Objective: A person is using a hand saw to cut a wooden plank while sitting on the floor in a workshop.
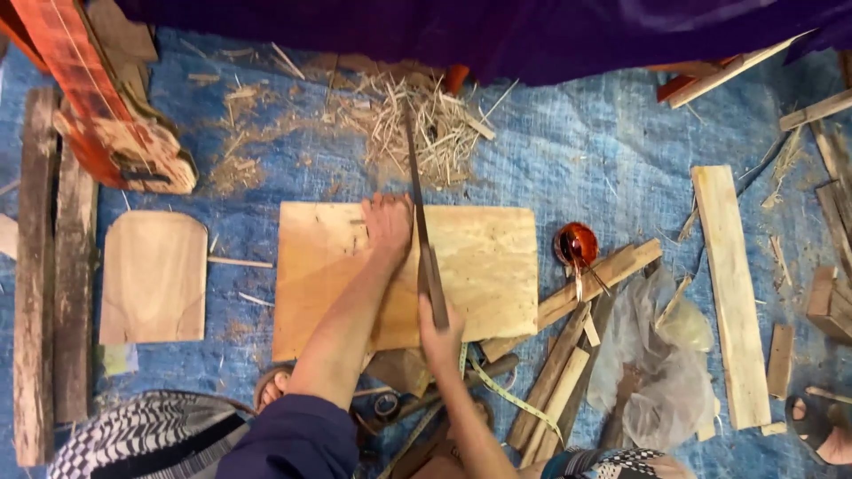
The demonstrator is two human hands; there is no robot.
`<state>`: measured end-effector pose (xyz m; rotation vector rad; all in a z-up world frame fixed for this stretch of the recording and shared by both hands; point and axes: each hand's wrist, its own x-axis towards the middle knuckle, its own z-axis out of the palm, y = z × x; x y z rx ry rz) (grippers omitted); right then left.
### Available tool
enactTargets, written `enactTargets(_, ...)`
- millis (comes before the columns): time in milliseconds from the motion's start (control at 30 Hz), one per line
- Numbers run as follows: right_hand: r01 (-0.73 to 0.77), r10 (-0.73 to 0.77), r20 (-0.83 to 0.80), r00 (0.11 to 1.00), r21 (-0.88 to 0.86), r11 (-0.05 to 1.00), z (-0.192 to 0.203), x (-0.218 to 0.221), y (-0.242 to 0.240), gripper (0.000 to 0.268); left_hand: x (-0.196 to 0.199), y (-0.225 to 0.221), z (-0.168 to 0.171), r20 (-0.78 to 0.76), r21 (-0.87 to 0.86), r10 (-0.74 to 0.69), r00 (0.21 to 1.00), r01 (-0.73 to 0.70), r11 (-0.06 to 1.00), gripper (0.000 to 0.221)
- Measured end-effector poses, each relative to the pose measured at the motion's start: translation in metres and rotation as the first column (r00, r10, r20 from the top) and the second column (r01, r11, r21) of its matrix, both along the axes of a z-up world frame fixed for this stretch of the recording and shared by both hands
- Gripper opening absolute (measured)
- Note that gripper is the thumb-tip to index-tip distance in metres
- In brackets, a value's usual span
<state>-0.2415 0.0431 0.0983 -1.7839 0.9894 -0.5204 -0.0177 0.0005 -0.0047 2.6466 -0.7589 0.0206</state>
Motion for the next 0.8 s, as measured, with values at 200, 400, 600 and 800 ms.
enactTargets(200, 0.008, -0.017, -0.081, 0.997, -0.107, 0.994, 0.039, -0.124, 0.056, 0.014, -0.005, -0.001, 0.006, 0.046, 0.024, 0.018, 0.999, -0.019, 1.0, 0.04)
enactTargets(400, -0.057, 0.055, 0.071, 0.996, 0.026, 0.998, -0.014, -0.001, -0.01, 0.02, -0.002, -0.01, -0.023, 0.328, -0.201, 0.146, 0.933, -0.082, 0.976, 0.031)
enactTargets(600, -0.032, 0.001, -0.157, 0.988, -0.189, 0.981, 0.019, -0.137, 0.06, 0.011, -0.006, 0.001, 0.021, -0.004, 0.093, 0.001, 1.0, -0.001, 0.996, 0.039)
enactTargets(800, -0.021, 0.021, 0.031, 0.999, 0.007, 1.0, 0.015, -0.002, 0.008, 0.015, -0.001, -0.004, 0.008, -0.036, 0.048, 0.032, 0.999, -0.03, 0.998, 0.041)
